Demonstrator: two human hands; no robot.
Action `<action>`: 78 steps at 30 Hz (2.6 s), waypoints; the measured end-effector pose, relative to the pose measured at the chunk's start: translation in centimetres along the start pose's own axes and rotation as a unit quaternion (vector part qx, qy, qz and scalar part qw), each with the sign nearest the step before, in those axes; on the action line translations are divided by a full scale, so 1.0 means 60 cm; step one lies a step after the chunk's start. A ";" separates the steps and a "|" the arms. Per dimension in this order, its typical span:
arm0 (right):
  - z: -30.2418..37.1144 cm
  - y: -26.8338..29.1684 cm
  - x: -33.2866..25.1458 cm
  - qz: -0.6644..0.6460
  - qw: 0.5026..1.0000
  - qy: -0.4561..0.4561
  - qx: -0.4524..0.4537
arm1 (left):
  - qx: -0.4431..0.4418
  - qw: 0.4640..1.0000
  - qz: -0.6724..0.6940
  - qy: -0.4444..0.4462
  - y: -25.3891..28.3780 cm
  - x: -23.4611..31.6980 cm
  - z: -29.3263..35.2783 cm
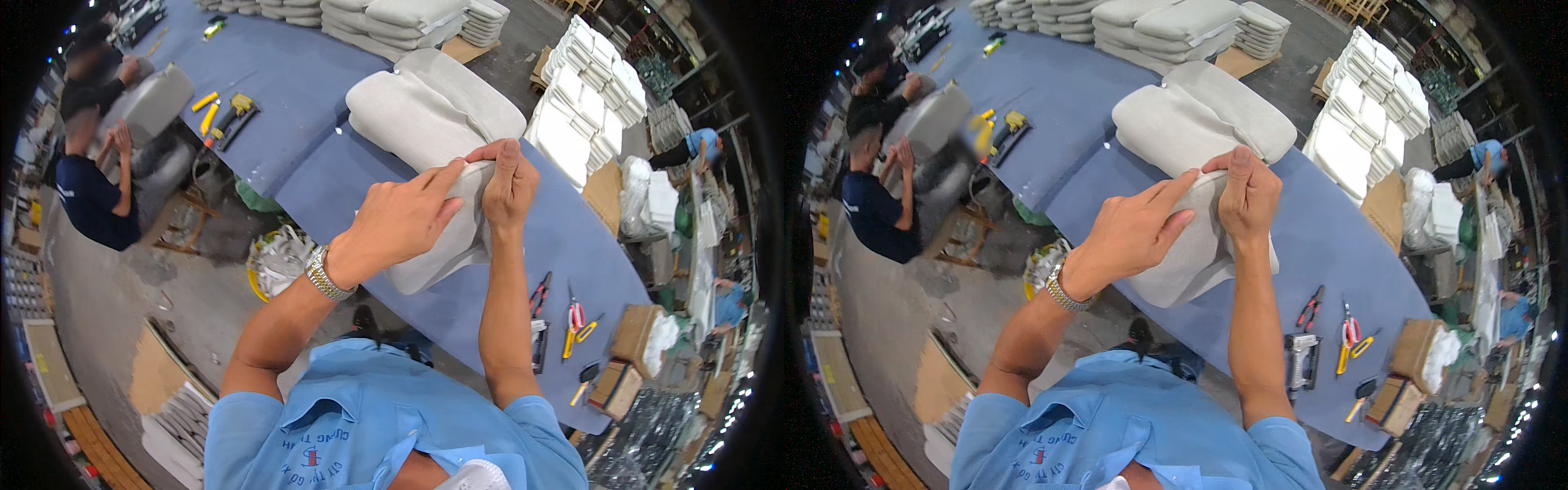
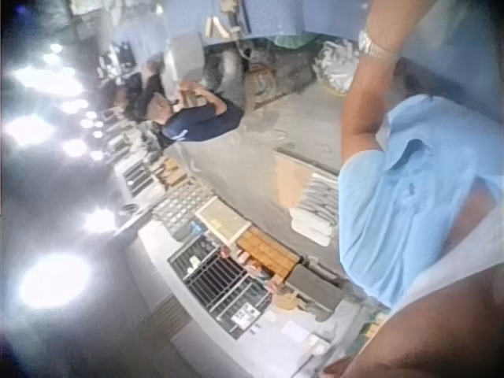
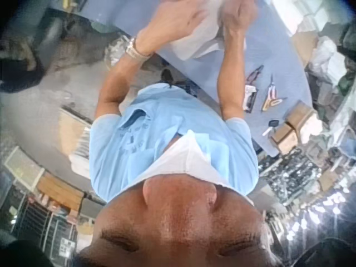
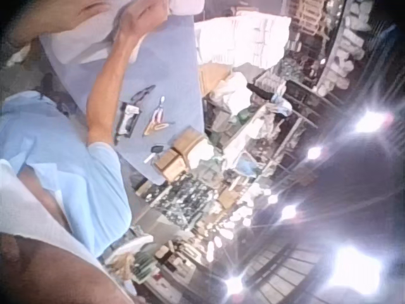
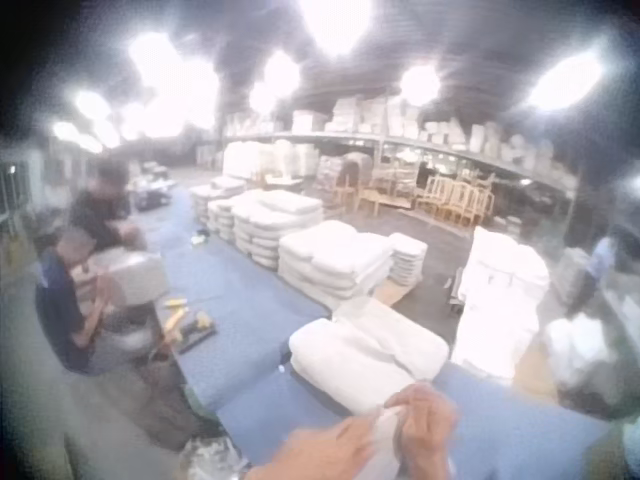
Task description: The person assembles a cushion by inserting a foam insert into a fabric cover, trimming excess fabric with scissors, and securing the edges with a staple gun. The finished cushion is placed on a stack of completed units.
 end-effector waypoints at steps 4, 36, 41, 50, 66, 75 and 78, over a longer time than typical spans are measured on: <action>0.019 -0.043 -0.003 -0.193 0.962 -0.139 -0.136 | 0.054 0.998 0.018 -0.025 0.045 -0.028 0.073; 0.291 0.052 0.088 -0.018 0.985 -0.160 -0.056 | -0.032 0.987 0.159 0.020 0.102 -0.015 0.291; 0.319 0.068 0.072 -0.018 0.972 -0.161 -0.167 | -0.078 0.983 0.159 -0.048 0.092 0.008 0.281; 0.304 0.046 -0.030 0.117 0.970 -0.011 -0.213 | -0.132 0.983 0.112 -0.064 0.087 0.056 0.217; 0.303 -0.016 -0.030 -0.207 0.970 -0.064 -0.106 | -0.183 0.976 0.119 0.005 0.080 0.040 0.152; 0.285 -0.059 -0.030 -0.220 0.971 -0.011 -0.095 | -0.150 0.973 0.161 0.072 0.091 0.007 0.177; 0.271 -0.067 -0.022 -0.211 0.974 -0.003 -0.084 | -0.064 0.981 0.166 0.078 0.094 0.006 0.179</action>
Point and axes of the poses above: each hand's wrist, its own z-axis away from the middle knuckle, its own y-axis out of the back of the hand, x = y × z, the point moved 6 cm from there along -z, towards the middle knuckle, and after that the axes turned 13 degrees about -y, right-handed, at the moved point
